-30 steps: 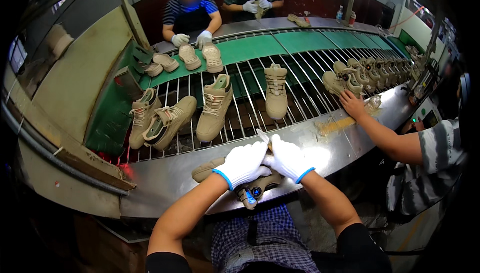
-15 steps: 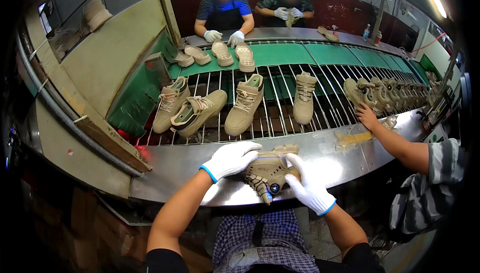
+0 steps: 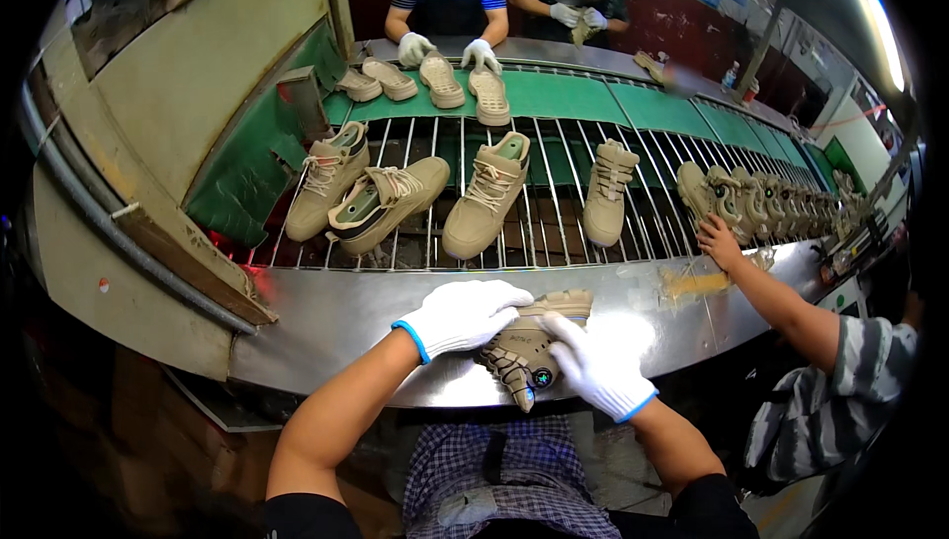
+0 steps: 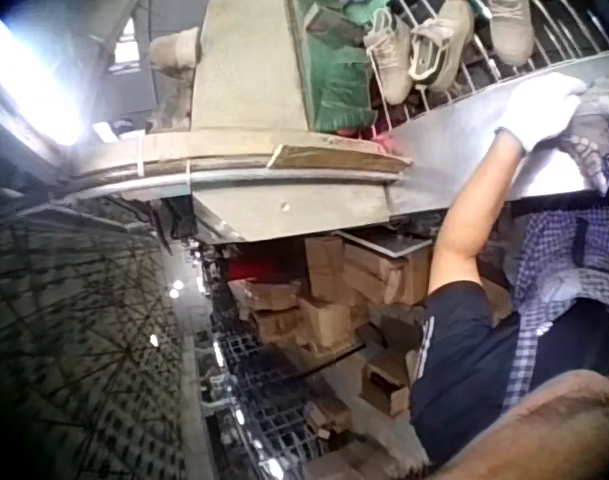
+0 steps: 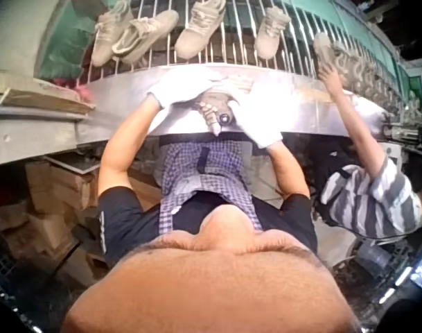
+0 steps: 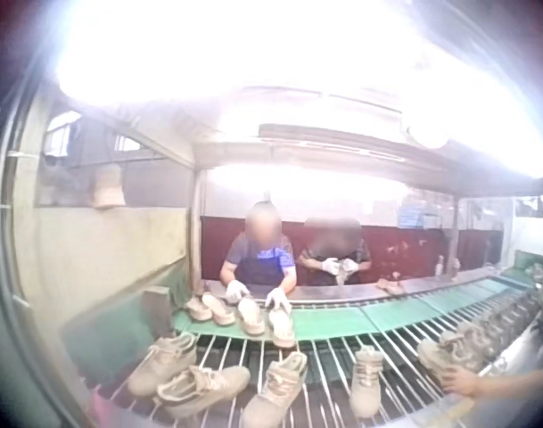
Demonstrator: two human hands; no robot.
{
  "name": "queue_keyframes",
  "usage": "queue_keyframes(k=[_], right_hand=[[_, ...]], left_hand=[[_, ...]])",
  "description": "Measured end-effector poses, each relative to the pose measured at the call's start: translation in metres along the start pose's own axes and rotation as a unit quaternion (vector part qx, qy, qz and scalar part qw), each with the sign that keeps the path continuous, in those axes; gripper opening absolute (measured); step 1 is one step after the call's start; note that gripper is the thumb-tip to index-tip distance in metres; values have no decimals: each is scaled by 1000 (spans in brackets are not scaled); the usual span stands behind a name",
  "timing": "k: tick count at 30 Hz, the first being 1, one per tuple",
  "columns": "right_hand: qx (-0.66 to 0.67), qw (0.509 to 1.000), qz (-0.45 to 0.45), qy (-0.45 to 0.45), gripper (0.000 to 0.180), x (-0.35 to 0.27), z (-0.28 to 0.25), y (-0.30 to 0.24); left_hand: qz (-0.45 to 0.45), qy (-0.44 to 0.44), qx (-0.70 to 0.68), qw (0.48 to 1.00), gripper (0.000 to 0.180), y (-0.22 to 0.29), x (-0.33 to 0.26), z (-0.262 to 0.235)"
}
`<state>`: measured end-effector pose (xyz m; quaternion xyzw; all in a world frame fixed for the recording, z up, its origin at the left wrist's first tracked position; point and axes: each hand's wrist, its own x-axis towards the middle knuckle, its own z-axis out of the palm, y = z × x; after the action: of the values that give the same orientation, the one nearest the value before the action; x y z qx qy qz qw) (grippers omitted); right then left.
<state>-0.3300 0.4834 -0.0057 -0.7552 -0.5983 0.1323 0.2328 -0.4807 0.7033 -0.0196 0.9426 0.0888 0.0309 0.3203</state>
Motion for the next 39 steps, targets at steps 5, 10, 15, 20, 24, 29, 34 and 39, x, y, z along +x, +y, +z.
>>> queue_keyframes(k=[5, 10, 15, 20, 24, 29, 34, 39], right_hand=[[-100, 994, 29, 24, 49, -38, -33, -13], [-84, 994, 0, 72, 46, -21, -20, -11], [-20, 998, -32, -57, 49, -5, -26, 14], [-221, 959, 177, 17, 50, -24, -18, 105], [-226, 963, 37, 143, 47, -7, -21, 134], [226, 962, 152, -10, 43, 51, 12, 93], [265, 925, 71, -262, 75, 16, 24, 48], [581, 755, 138, -269, 101, -85, 102, 23]], left_hand=[[11, -16, -4, 1000, 38, 13, 10, -3], [6, -1, 6, 1000, 34, 11, 3, -5], [4, 214, -74, 974, 34, -13, -14, 14], [-163, 415, -119, 887, 33, -55, -112, 20], [-221, 442, -130, 859, 35, -55, -133, 53], [-110, 531, -171, 823, 27, -26, -69, 90], [-160, 569, -168, 789, 24, -51, -75, 90], [-110, 435, -231, 863, 43, -47, -45, 75]])
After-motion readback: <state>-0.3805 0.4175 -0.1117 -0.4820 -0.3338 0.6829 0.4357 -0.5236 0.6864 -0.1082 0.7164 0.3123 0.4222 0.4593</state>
